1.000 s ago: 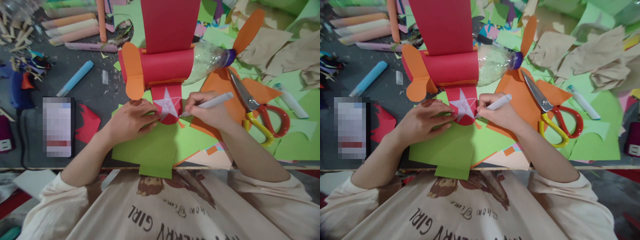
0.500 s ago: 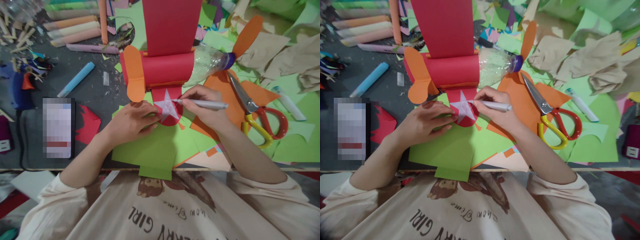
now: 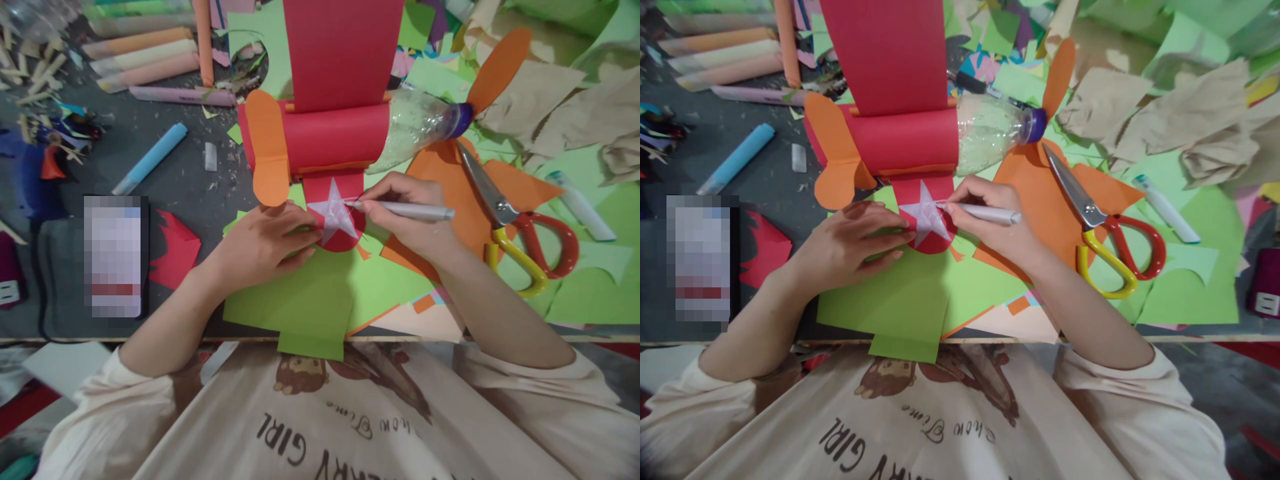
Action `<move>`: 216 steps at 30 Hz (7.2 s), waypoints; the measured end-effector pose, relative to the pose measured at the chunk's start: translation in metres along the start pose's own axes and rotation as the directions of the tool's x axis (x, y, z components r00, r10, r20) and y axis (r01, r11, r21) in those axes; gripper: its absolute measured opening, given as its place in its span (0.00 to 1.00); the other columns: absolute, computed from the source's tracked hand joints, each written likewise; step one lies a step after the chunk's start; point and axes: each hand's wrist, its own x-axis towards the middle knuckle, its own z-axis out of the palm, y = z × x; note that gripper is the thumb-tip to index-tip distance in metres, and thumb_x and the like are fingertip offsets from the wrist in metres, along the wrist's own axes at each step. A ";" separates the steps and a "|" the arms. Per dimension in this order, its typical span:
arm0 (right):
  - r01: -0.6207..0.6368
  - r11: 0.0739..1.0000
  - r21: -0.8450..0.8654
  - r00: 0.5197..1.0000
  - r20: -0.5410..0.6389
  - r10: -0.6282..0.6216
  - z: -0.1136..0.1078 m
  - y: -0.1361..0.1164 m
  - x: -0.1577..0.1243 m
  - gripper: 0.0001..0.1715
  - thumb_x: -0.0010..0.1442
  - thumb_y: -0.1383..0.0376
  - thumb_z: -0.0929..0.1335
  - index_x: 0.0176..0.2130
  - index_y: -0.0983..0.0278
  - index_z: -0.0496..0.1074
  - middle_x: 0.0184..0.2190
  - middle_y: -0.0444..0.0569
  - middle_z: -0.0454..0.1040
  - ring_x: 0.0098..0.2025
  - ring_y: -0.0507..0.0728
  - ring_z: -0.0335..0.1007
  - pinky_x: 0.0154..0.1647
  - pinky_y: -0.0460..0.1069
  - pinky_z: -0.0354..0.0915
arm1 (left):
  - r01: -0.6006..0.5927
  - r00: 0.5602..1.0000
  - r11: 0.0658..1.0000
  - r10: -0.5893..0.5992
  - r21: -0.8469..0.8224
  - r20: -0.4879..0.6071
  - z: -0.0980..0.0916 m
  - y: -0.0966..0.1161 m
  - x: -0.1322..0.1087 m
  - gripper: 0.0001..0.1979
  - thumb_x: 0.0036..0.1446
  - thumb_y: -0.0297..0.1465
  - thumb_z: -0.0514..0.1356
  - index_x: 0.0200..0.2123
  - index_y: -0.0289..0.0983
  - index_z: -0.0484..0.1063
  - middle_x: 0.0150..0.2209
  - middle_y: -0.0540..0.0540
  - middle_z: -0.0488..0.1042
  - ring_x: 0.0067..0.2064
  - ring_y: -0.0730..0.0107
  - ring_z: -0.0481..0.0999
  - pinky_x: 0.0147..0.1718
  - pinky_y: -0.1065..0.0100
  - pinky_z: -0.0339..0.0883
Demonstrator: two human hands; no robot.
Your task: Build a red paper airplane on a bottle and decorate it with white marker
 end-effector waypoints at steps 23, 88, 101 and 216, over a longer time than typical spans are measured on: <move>0.053 0.975 0.214 0.998 -0.031 -0.048 -0.005 0.007 -0.007 0.14 0.58 0.52 0.72 0.31 0.59 0.73 0.24 0.43 0.73 0.23 0.51 0.66 0.21 0.47 0.60 | -0.059 0.997 0.995 0.063 0.081 -0.053 -0.002 0.000 0.002 0.09 0.67 0.30 0.55 0.46 0.36 0.74 0.46 0.43 0.80 0.47 0.62 0.80 0.49 0.61 0.73; 0.060 0.998 -0.035 0.994 -0.088 -0.063 -0.002 0.005 -0.012 0.08 0.58 0.57 0.72 0.29 0.57 0.73 0.24 0.43 0.74 0.24 0.54 0.66 0.23 0.49 0.62 | -0.008 1.000 0.999 0.008 0.041 0.004 -0.001 -0.001 0.000 0.10 0.66 0.31 0.56 0.48 0.43 0.74 0.48 0.44 0.80 0.49 0.60 0.79 0.51 0.57 0.73; 0.056 0.996 -0.066 0.998 -0.024 -0.058 0.002 0.002 -0.008 0.08 0.58 0.60 0.72 0.28 0.58 0.74 0.23 0.42 0.74 0.23 0.52 0.64 0.22 0.48 0.60 | -0.052 0.998 0.997 0.055 0.059 -0.042 0.002 -0.003 -0.002 0.10 0.67 0.32 0.56 0.47 0.38 0.74 0.47 0.43 0.80 0.48 0.62 0.79 0.49 0.59 0.73; -0.029 0.998 0.059 0.998 -0.054 0.032 0.001 0.002 -0.002 0.15 0.54 0.56 0.72 0.24 0.59 0.67 0.22 0.43 0.70 0.24 0.53 0.62 0.25 0.50 0.59 | 0.055 0.998 0.996 -0.056 -0.065 -0.003 0.005 -0.001 -0.003 0.10 0.66 0.31 0.56 0.47 0.45 0.74 0.49 0.45 0.79 0.50 0.59 0.78 0.49 0.57 0.72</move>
